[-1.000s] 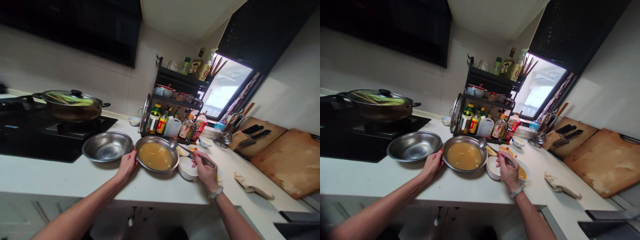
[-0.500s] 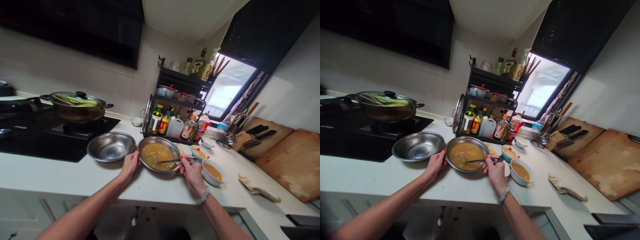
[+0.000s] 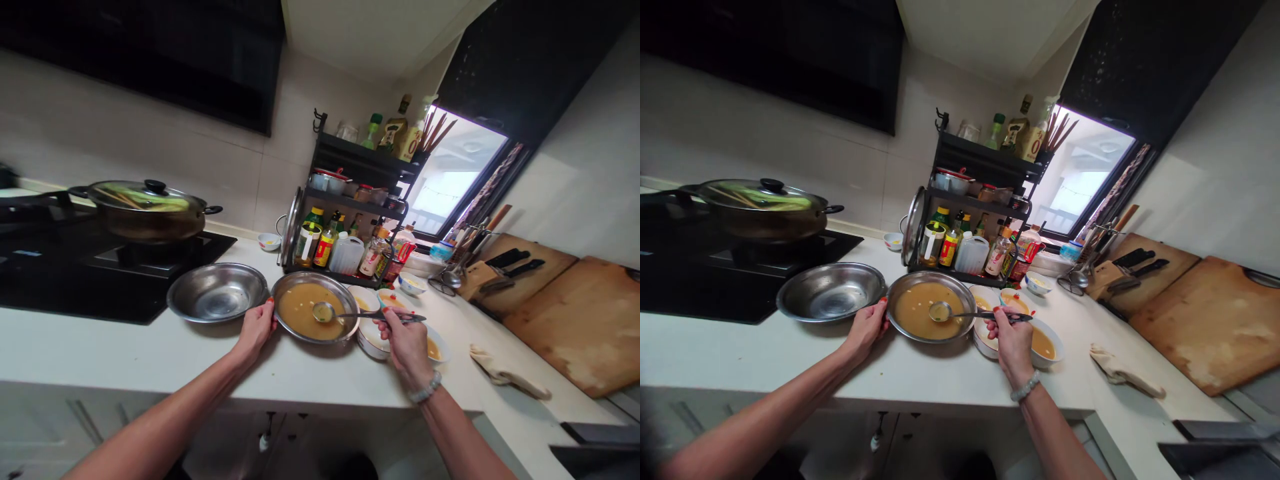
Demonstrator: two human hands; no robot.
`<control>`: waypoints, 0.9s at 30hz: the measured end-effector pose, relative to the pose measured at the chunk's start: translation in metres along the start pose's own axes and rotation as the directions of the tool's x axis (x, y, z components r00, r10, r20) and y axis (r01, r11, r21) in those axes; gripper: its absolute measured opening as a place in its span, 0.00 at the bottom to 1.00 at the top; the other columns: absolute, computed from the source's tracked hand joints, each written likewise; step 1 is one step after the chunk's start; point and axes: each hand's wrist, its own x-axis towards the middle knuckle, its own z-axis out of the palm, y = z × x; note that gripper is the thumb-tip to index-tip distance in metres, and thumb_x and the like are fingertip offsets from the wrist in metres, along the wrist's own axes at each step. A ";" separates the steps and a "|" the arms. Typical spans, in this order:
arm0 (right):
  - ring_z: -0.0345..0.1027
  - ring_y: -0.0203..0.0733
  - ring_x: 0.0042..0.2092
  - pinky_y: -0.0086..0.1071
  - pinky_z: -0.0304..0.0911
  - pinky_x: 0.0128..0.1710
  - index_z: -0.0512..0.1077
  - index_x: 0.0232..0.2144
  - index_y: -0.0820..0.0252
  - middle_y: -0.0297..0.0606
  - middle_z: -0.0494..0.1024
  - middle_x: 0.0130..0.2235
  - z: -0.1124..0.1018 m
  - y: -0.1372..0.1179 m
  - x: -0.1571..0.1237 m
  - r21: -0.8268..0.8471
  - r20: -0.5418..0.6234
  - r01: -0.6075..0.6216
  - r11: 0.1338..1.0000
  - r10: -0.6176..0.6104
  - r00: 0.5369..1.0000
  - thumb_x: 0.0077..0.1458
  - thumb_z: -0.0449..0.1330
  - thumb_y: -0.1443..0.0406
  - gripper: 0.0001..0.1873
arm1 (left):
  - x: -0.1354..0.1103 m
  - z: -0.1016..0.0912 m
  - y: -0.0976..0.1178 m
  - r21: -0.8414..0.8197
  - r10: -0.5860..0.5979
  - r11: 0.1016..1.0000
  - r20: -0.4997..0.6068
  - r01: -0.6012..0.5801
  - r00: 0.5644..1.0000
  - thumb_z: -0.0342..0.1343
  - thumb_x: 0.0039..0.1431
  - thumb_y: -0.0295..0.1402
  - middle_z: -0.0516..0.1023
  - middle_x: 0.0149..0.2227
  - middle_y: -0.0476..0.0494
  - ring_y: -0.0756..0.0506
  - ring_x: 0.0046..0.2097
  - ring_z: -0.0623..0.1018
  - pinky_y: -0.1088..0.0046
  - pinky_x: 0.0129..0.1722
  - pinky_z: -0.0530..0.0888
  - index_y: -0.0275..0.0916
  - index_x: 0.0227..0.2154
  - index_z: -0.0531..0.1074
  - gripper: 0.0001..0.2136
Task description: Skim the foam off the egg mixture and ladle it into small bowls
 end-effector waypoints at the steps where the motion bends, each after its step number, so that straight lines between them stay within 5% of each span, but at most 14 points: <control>1: 0.64 0.32 0.17 0.21 0.57 0.12 0.70 0.25 0.63 0.34 0.73 0.17 -0.001 -0.001 0.001 0.009 -0.009 -0.004 1.000 0.004 1.000 0.34 0.72 0.57 0.20 | 0.000 0.000 0.000 -0.001 -0.003 1.000 0.000 0.003 1.000 0.48 0.50 0.55 0.60 0.11 0.54 0.55 0.15 0.56 0.78 0.16 0.51 0.40 0.13 0.61 0.23; 8: 0.68 0.35 0.19 0.22 0.60 0.13 0.70 0.27 0.62 0.34 0.75 0.19 -0.018 -0.009 0.018 0.051 -0.037 -0.038 0.998 0.040 0.999 0.32 0.71 0.60 0.19 | -0.001 0.000 0.002 0.010 0.003 1.000 -0.008 -0.003 1.000 0.48 0.50 0.54 0.59 0.11 0.54 0.54 0.15 0.56 0.77 0.15 0.52 0.41 0.14 0.60 0.22; 15: 0.69 0.37 0.19 0.24 0.62 0.14 0.69 0.25 0.61 0.33 0.74 0.18 -0.040 -0.013 0.056 0.057 -0.204 0.084 0.995 -0.071 0.976 0.32 0.72 0.60 0.19 | -0.002 0.000 0.003 0.023 0.007 1.000 0.000 -0.007 1.000 0.48 0.49 0.55 0.59 0.11 0.54 0.54 0.15 0.56 0.77 0.16 0.52 0.41 0.13 0.60 0.23; 20: 0.69 0.39 0.18 0.29 0.66 0.16 0.69 0.26 0.60 0.31 0.74 0.17 -0.045 -0.006 0.065 -0.084 -0.278 0.136 0.987 -0.154 0.948 0.32 0.71 0.56 0.21 | 0.000 0.000 0.000 0.025 0.008 1.000 0.009 -0.009 1.000 0.47 0.50 0.55 0.59 0.11 0.53 0.53 0.14 0.56 0.76 0.15 0.52 0.41 0.13 0.60 0.23; 24: 0.70 0.42 0.19 0.32 0.67 0.18 0.70 0.28 0.60 0.34 0.75 0.18 -0.048 0.000 0.056 -0.291 -0.189 0.143 0.946 -0.203 0.961 0.38 0.67 0.52 0.20 | 0.000 0.000 0.001 0.026 0.004 1.000 -0.003 -0.004 1.000 0.48 0.51 0.54 0.60 0.11 0.53 0.54 0.14 0.56 0.77 0.15 0.52 0.41 0.13 0.61 0.23; 27: 0.71 0.42 0.21 0.34 0.68 0.23 0.73 0.33 0.61 0.35 0.76 0.21 -0.050 0.001 0.043 -0.433 -0.004 0.282 0.856 -0.314 0.949 0.46 0.62 0.51 0.19 | -0.002 0.000 0.003 0.023 -0.002 1.000 -0.005 0.002 1.000 0.48 0.51 0.53 0.60 0.11 0.53 0.54 0.14 0.56 0.77 0.15 0.52 0.41 0.13 0.61 0.23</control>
